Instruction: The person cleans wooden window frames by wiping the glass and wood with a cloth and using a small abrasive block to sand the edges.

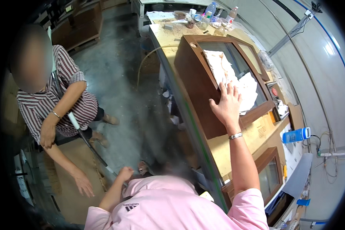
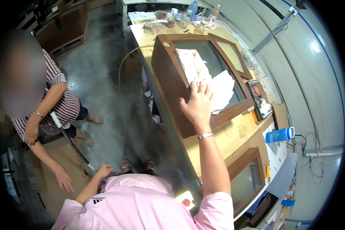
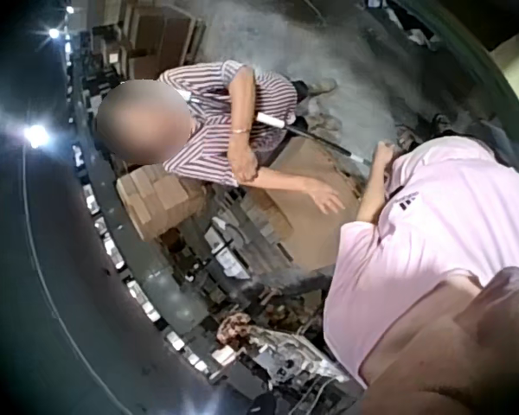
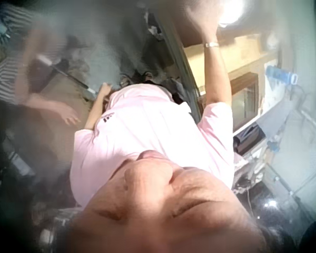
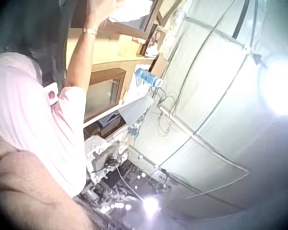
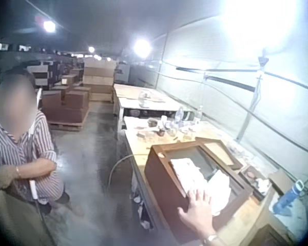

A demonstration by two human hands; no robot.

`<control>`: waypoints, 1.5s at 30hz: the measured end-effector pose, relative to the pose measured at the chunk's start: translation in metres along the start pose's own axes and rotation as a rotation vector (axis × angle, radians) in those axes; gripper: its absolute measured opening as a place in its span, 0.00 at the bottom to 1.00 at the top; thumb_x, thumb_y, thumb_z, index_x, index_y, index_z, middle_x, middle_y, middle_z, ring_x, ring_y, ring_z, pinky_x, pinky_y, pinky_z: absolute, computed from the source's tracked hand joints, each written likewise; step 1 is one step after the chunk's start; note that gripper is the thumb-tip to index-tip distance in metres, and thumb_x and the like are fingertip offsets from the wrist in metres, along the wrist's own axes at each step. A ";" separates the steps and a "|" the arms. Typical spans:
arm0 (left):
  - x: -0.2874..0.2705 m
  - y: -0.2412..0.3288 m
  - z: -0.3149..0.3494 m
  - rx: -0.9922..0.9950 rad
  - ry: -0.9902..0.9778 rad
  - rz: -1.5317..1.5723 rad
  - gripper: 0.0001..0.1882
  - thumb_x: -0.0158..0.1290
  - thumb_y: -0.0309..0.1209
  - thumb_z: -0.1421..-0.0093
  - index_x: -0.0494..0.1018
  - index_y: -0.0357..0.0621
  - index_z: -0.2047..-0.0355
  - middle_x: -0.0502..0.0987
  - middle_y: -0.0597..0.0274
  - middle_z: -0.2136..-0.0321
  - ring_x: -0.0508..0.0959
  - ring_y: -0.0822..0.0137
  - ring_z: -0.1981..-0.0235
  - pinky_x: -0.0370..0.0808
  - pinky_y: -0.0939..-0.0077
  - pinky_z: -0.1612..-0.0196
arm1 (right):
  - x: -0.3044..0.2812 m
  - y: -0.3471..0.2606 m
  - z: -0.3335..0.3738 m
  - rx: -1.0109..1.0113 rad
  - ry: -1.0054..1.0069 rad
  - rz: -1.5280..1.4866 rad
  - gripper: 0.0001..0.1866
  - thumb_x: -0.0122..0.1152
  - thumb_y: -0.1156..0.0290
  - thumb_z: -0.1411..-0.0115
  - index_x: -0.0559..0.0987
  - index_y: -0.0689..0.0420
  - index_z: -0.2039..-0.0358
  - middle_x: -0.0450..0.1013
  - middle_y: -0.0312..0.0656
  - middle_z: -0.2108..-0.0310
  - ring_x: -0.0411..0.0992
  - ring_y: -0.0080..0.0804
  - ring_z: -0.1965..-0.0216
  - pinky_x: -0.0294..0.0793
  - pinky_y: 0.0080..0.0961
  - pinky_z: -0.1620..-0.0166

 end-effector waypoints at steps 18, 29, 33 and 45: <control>-0.009 0.029 0.004 -0.015 -0.024 -0.091 0.17 0.60 0.40 0.41 0.82 0.43 0.57 0.83 0.47 0.60 0.83 0.51 0.56 0.77 0.62 0.49 | -0.005 0.011 0.002 0.056 -0.025 -0.020 0.40 0.68 0.57 0.47 0.67 0.52 0.34 0.61 0.53 0.34 0.53 0.53 0.30 0.50 0.54 0.30; -0.020 -0.015 0.015 0.019 -0.007 -0.080 0.16 0.59 0.41 0.41 0.83 0.45 0.57 0.83 0.47 0.60 0.83 0.51 0.56 0.77 0.61 0.50 | -0.005 0.007 0.003 0.025 -0.019 -0.028 0.40 0.69 0.59 0.48 0.67 0.53 0.35 0.61 0.55 0.34 0.53 0.56 0.30 0.51 0.58 0.31; -0.030 -0.028 0.013 0.030 -0.003 -0.094 0.16 0.59 0.41 0.41 0.83 0.46 0.57 0.83 0.49 0.60 0.83 0.51 0.56 0.78 0.61 0.50 | -0.006 0.005 0.005 0.027 -0.002 -0.009 0.41 0.69 0.59 0.48 0.67 0.53 0.35 0.61 0.54 0.34 0.53 0.55 0.30 0.50 0.55 0.31; -0.077 0.058 -0.026 0.232 -0.166 0.091 0.18 0.59 0.38 0.39 0.81 0.38 0.55 0.84 0.49 0.61 0.84 0.58 0.59 0.79 0.67 0.53 | 0.000 0.011 0.000 0.038 0.050 0.006 0.37 0.68 0.60 0.46 0.70 0.48 0.35 0.63 0.50 0.34 0.55 0.51 0.30 0.51 0.49 0.30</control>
Point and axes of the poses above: each hand's wrist, its own z-axis away from the middle knuckle, its own x-axis out of the palm, y = z × x, the point moved 4 cm from there along -z, towards the middle knuckle
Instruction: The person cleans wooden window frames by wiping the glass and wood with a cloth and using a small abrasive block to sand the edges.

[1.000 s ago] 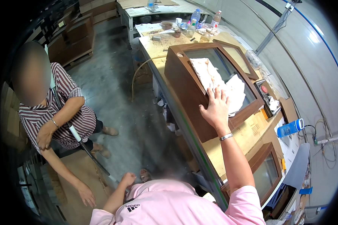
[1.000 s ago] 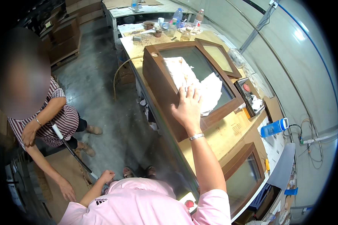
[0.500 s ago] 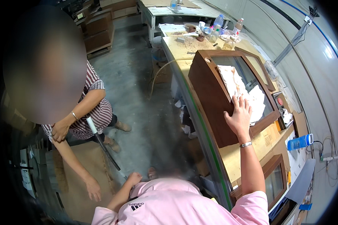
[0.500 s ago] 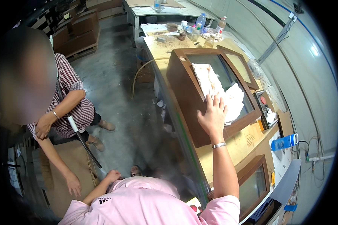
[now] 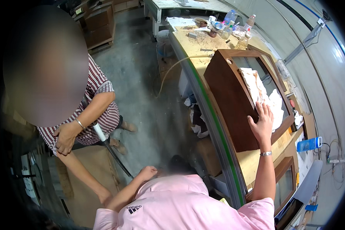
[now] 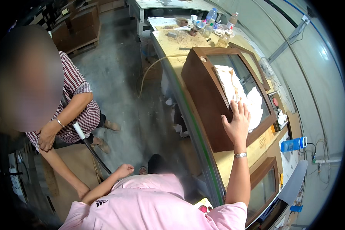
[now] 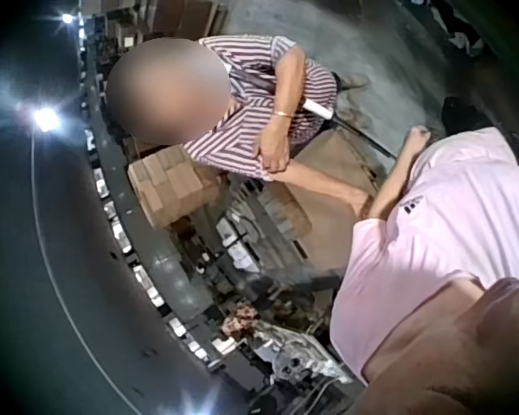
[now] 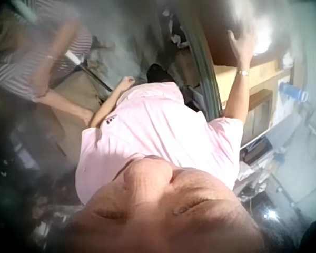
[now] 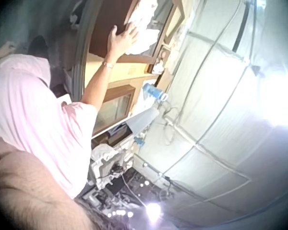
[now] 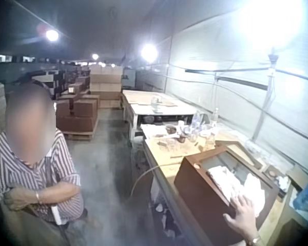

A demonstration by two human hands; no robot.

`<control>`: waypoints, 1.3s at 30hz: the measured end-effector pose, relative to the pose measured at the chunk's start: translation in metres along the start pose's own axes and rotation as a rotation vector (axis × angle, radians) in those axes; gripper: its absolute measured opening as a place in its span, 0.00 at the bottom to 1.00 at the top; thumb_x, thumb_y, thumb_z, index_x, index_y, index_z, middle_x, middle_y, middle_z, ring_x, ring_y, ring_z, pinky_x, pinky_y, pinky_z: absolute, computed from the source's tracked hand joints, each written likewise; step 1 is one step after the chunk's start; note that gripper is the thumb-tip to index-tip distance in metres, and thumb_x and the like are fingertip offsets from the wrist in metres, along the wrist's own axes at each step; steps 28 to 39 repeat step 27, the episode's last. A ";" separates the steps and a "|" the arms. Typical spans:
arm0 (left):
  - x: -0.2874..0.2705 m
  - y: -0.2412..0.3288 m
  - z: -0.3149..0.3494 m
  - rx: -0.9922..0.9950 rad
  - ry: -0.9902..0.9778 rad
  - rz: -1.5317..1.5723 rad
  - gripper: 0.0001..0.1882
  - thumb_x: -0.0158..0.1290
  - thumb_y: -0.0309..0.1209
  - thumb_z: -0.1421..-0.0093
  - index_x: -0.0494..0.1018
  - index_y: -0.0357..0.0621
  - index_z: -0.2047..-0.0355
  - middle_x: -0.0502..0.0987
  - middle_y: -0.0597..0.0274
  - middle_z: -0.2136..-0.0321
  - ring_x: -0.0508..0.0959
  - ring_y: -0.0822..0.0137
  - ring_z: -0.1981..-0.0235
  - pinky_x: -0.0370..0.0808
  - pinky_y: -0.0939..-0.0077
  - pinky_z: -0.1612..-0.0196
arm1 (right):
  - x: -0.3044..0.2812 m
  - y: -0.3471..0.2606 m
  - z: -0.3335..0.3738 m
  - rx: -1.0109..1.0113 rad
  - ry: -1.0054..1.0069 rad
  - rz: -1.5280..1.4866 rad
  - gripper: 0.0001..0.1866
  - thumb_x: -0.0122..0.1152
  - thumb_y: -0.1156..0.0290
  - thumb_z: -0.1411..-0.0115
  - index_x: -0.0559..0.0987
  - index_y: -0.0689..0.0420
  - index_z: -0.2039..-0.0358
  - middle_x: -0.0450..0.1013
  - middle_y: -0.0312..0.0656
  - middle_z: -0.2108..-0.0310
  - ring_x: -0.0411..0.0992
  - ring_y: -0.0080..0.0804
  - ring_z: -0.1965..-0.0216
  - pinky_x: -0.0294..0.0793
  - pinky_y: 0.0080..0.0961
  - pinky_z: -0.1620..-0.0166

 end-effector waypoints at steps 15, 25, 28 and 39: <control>-0.162 0.072 -0.140 -0.106 -0.014 -0.239 0.14 0.57 0.39 0.40 0.82 0.46 0.59 0.83 0.50 0.64 0.83 0.53 0.60 0.78 0.63 0.56 | 0.150 -0.226 -0.097 -0.193 -0.386 -1.049 0.10 0.65 0.79 0.46 0.81 0.64 0.61 0.79 0.50 0.61 0.79 0.45 0.60 0.79 0.33 0.57; -0.322 0.197 -0.232 -0.166 0.196 -0.342 0.14 0.57 0.37 0.39 0.80 0.44 0.57 0.83 0.51 0.62 0.82 0.48 0.57 0.77 0.57 0.54 | 0.252 -0.356 -0.297 -0.451 -0.563 -0.861 0.13 0.65 0.71 0.43 0.81 0.61 0.58 0.78 0.50 0.61 0.77 0.51 0.62 0.77 0.42 0.56; -0.357 0.211 -0.252 -0.168 0.207 -0.340 0.14 0.57 0.40 0.39 0.80 0.50 0.56 0.82 0.49 0.59 0.80 0.45 0.54 0.76 0.53 0.53 | 0.276 -0.379 -0.314 -0.441 -0.686 -0.888 0.16 0.66 0.69 0.43 0.81 0.60 0.55 0.78 0.51 0.58 0.78 0.49 0.61 0.77 0.39 0.55; -0.357 0.211 -0.252 -0.168 0.207 -0.340 0.14 0.57 0.40 0.39 0.80 0.50 0.56 0.82 0.49 0.59 0.80 0.45 0.54 0.76 0.53 0.53 | 0.276 -0.379 -0.314 -0.441 -0.686 -0.888 0.16 0.66 0.69 0.43 0.81 0.60 0.55 0.78 0.51 0.58 0.78 0.49 0.61 0.77 0.39 0.55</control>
Point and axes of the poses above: each hand's wrist, its own z-axis away from the middle knuckle, its own x-axis out of the palm, y = z × x, the point moved 4 cm from there along -z, towards the middle knuckle
